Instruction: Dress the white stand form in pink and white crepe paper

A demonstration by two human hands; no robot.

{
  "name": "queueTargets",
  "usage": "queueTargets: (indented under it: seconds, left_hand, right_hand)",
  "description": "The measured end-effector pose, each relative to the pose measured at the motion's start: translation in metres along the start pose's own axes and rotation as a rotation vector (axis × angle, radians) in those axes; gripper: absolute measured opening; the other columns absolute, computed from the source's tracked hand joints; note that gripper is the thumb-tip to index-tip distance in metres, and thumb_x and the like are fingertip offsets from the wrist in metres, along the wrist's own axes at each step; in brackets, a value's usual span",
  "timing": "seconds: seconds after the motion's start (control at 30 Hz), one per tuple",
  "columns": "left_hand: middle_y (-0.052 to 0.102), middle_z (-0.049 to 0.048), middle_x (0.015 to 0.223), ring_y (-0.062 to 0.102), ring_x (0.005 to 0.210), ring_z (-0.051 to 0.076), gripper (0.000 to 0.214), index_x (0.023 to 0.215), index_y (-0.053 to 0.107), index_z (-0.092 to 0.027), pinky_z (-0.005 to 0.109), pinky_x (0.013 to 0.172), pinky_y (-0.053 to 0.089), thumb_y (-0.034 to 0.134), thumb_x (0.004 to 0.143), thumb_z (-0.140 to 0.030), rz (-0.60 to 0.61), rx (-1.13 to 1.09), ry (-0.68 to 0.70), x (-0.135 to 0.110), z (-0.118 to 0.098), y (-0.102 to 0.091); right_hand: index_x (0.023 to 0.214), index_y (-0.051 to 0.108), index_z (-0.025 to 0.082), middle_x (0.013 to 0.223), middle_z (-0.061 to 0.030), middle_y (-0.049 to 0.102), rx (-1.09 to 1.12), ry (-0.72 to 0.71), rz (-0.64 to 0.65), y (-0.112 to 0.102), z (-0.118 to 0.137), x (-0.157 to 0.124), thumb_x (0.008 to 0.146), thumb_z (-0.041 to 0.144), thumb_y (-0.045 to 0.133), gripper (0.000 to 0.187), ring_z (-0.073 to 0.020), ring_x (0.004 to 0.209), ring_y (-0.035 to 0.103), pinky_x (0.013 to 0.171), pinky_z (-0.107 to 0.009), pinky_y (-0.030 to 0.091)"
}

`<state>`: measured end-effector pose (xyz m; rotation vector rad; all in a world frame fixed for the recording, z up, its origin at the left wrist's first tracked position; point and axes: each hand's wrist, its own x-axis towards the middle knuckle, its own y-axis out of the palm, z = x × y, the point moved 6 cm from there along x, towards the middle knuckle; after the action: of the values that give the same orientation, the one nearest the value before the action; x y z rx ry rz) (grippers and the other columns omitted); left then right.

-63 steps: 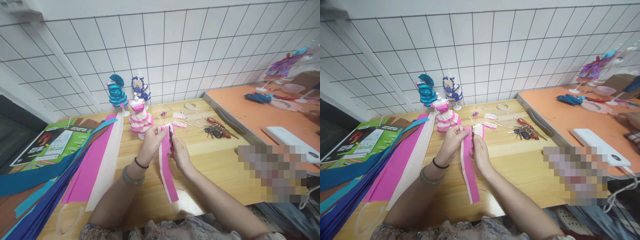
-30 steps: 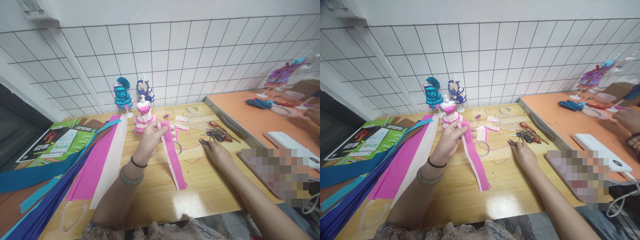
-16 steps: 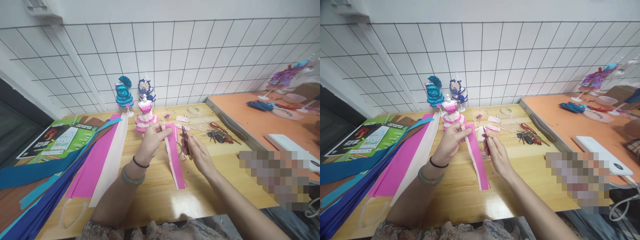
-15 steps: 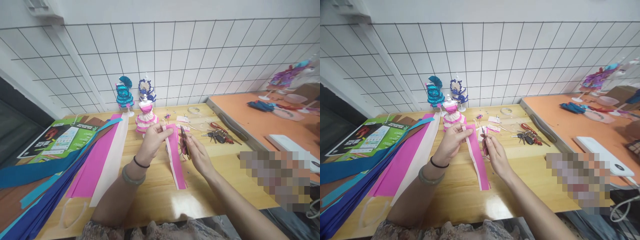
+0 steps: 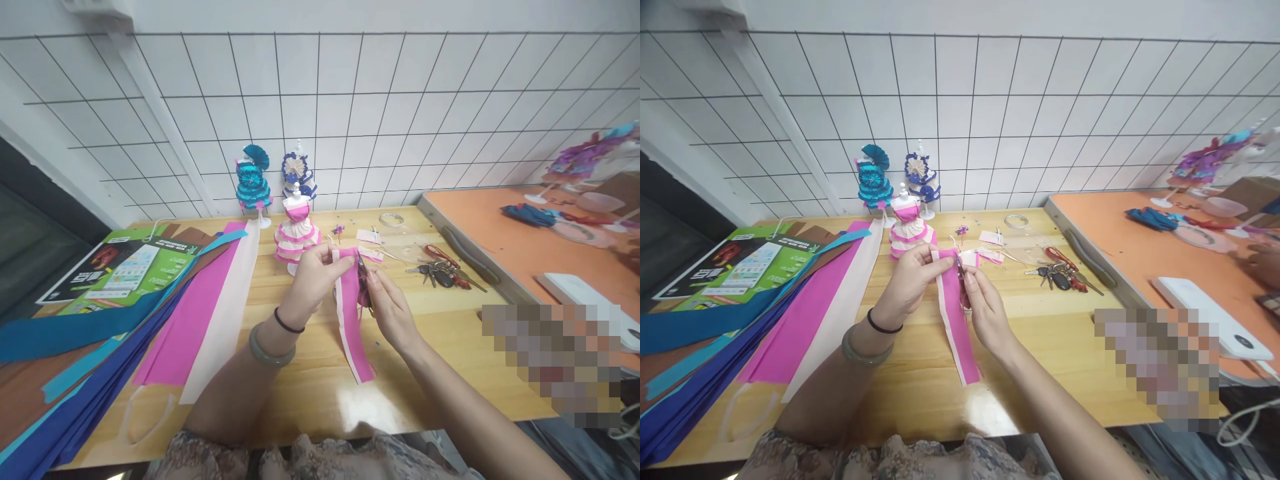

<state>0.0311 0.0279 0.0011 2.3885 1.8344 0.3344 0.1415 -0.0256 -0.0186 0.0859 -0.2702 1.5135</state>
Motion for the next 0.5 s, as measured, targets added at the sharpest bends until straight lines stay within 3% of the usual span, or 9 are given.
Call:
queueTargets:
  seconds: [0.27, 0.5]
  left_hand:
    - [0.049, -0.0040, 0.058, 0.048, 0.057, 0.008, 0.023, 0.057, 0.046, -0.015, 0.021, 0.058, 0.038, 0.066, 0.067, -0.022, -0.024, 0.016, 0.021, 0.002, 0.008, -0.003]
    - [0.051, -0.0033, 0.057, 0.050, 0.059, 0.009, 0.022, 0.056, 0.050, -0.015, 0.021, 0.057, 0.039, 0.069, 0.063, -0.022, -0.089, 0.025, -0.009, 0.004, 0.013, -0.007]
  right_hand:
    - [0.066, 0.044, 0.022, 0.059, 0.0030, 0.040, -0.020, -0.007, -0.039, 0.003, -0.004, 0.002, 0.090, 0.050, 0.036, 0.038, -0.0119, 0.052, 0.037, 0.050, -0.023, 0.034]
    - [0.068, 0.043, 0.023, 0.059, 0.0034, 0.039, -0.025, 0.013, -0.074, 0.005, -0.011, 0.004, 0.089, 0.052, 0.036, 0.036, -0.0128, 0.054, 0.038, 0.051, -0.024, 0.034]
